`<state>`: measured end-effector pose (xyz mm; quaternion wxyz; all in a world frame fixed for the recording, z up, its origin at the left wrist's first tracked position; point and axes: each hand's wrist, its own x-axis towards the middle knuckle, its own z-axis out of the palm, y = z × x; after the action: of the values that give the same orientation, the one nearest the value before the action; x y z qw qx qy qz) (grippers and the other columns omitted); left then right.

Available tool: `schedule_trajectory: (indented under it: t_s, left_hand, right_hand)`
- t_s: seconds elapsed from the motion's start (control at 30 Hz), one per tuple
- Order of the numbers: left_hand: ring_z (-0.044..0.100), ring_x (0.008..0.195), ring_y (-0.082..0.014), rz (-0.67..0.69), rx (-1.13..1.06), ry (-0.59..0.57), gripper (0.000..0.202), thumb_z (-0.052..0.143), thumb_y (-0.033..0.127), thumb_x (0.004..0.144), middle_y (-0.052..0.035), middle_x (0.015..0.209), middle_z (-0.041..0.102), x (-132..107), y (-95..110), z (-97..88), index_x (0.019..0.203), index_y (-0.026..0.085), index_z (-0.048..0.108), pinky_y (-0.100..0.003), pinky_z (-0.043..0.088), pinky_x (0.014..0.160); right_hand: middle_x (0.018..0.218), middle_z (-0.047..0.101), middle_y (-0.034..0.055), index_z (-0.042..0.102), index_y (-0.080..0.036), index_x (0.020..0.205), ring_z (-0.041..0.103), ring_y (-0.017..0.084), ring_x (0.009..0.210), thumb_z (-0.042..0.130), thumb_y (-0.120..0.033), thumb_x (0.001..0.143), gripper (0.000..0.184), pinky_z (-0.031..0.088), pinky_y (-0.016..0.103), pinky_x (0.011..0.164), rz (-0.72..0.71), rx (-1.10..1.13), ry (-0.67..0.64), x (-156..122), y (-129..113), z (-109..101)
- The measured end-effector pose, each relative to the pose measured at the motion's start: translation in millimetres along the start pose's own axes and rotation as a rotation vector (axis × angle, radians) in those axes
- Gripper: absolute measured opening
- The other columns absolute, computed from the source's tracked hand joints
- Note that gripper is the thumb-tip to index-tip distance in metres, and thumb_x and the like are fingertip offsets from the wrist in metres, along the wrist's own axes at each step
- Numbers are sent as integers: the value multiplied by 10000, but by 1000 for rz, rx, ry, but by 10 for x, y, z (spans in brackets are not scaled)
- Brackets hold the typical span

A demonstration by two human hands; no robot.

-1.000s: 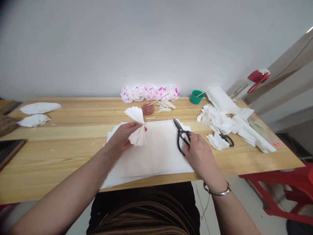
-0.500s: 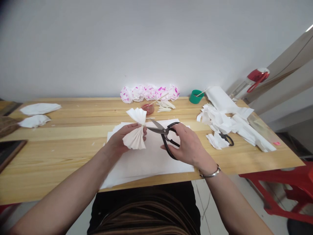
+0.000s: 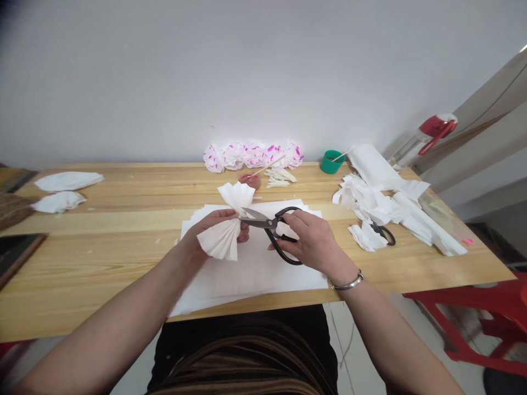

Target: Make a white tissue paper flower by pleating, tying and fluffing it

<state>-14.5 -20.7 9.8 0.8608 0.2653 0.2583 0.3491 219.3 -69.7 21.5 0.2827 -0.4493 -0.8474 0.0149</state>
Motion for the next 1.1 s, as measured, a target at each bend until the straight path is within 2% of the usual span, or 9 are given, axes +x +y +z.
schedule_trajectory:
  t_s: [0.57,0.9,1.1]
  left_hand:
    - [595,586,-160,-25,-54,-13,60,672,123,688,-93,645,629,4,21,22,713,74,647,-296,465,565]
    - [596,584,-166,-35,-84,-34,38,640,116,699,-97,654,626,8,26,12,713,81,637,-294,461,554]
    - [597,577,-164,-40,-109,-42,43,623,111,711,-96,637,621,-3,27,32,691,75,635,-283,463,545]
  right_hand:
    - [675,612,36,626,-175,850,520,118,564,589,-471,807,302,365,237,513,5,-77,-8,20,-48,1]
    - [556,551,4,609,-165,732,458,100,489,579,-485,811,331,311,242,479,-81,-211,46,32,-60,20]
    - [588,574,14,618,-157,764,472,108,521,584,-487,808,334,328,249,519,-116,-268,54,18,-32,31]
